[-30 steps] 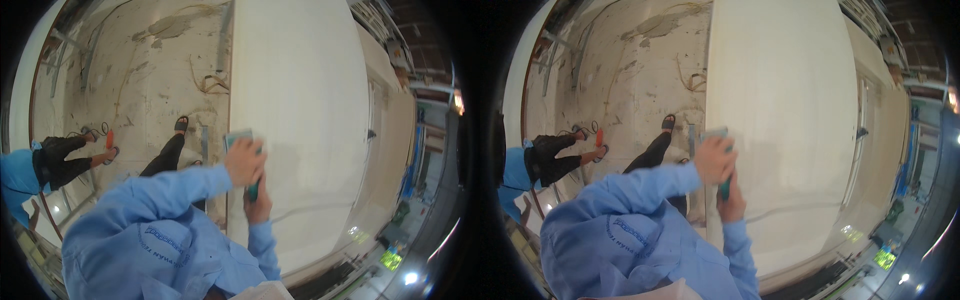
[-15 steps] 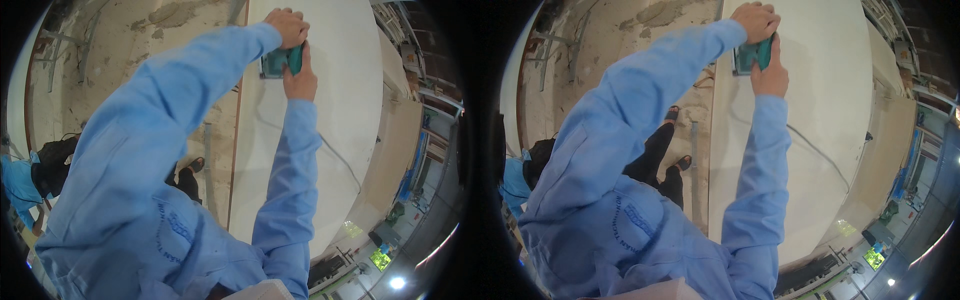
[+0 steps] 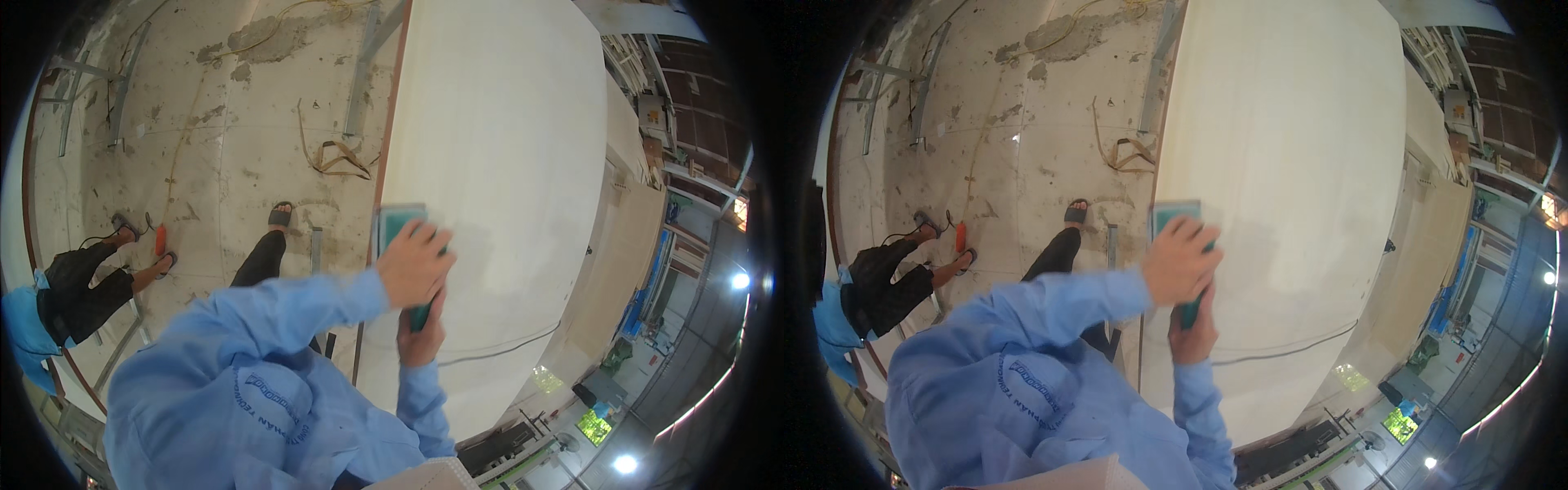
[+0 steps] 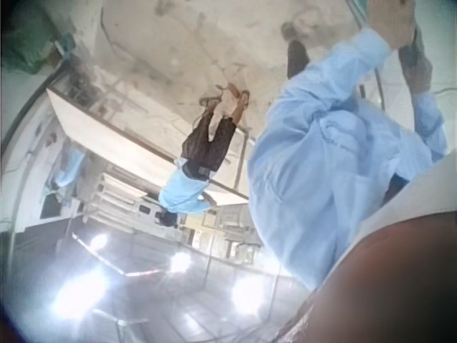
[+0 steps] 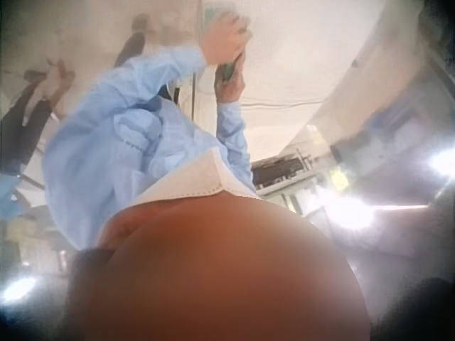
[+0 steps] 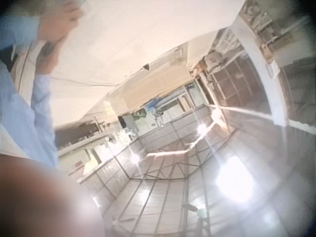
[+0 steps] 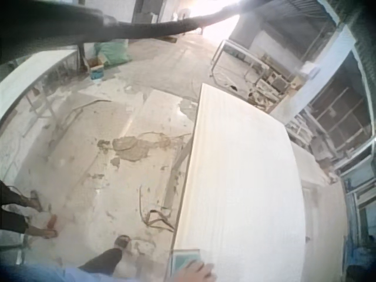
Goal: The person uses a green sanding block to sand the surface of a large white board. They move the block back and forth across the board's surface, covering different areas systematically.
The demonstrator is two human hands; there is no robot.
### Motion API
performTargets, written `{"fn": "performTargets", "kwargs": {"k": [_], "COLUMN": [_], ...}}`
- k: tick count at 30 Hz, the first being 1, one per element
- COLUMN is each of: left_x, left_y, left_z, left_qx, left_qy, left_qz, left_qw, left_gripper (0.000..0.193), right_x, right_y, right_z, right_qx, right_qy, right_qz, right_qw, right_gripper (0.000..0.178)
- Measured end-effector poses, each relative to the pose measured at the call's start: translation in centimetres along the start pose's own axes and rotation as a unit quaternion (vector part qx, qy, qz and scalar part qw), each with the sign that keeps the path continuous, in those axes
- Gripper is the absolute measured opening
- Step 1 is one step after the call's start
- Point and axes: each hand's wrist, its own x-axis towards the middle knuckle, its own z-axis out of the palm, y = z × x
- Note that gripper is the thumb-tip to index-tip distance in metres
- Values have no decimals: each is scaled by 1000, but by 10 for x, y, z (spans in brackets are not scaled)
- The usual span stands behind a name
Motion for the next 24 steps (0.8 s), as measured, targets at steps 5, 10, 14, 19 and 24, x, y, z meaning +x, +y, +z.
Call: {"fn": "performTargets", "kwargs": {"k": [5,10,14,19,24], "left_x": [142,261,206,60,95], "left_y": [-115,-184,-134,-52,-84], "left_z": [-29,-44,-26,-29,-43], "left_qx": [144,190,182,-3,-13], "left_qy": [72,38,-18,-55,-4], "left_qz": [17,58,34,-1,-4], "left_qw": [987,979,983,998,1000], "left_gripper": [17,25,25,31,26], "right_x": [199,312,240,82,122], "right_y": [-19,-33,-24,-45,-44], "right_z": [19,35,27,15,28], "right_qx": [-22,-56,3,21,16], "right_qy": [42,53,69,6,4], "right_qz": [-145,-62,-102,43,29], "right_qw": [988,995,992,999,999], "right_gripper": [81,84,84,80,79]}}
